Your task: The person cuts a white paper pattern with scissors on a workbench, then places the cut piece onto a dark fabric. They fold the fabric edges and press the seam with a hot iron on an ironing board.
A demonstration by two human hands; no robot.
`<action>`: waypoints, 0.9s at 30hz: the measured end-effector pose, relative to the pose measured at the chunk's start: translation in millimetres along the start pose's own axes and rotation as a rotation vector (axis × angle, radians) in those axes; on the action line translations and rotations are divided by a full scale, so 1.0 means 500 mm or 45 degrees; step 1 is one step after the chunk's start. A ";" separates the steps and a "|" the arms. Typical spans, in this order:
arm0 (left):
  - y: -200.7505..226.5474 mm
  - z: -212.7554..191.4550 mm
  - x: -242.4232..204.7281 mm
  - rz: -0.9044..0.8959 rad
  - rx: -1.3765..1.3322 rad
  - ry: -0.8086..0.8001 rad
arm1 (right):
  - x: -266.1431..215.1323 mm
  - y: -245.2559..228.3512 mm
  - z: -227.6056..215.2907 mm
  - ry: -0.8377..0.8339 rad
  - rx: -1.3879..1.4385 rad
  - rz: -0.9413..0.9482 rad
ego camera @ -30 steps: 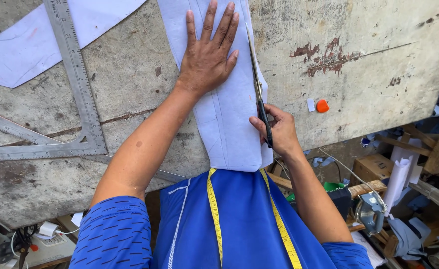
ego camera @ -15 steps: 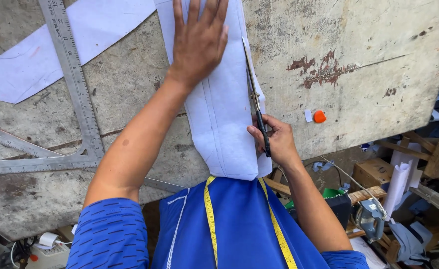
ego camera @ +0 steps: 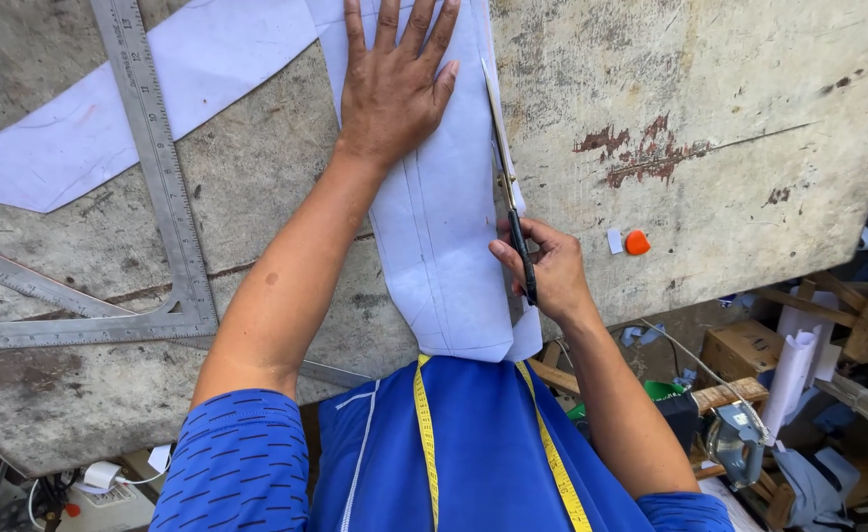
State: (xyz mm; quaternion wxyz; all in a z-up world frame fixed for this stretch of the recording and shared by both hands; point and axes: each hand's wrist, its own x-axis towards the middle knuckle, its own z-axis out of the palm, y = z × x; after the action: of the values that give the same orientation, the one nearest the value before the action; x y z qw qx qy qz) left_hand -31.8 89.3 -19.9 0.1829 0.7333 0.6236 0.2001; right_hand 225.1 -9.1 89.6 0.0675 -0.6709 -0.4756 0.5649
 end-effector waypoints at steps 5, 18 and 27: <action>0.007 -0.016 0.002 -0.029 0.007 -0.071 | 0.004 -0.007 -0.006 -0.026 0.032 0.016; 0.012 -0.035 0.007 -0.066 -0.005 -0.152 | 0.041 -0.040 0.010 -0.005 0.011 0.010; 0.006 -0.018 0.005 -0.036 0.027 -0.055 | 0.065 -0.063 0.023 0.013 0.009 -0.031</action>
State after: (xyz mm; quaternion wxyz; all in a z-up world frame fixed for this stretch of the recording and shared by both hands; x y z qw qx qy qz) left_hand -33.4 91.2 -10.6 0.1915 0.7303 0.6319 0.1750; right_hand 195.0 26.1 83.0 0.0793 -0.6676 -0.4814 0.5624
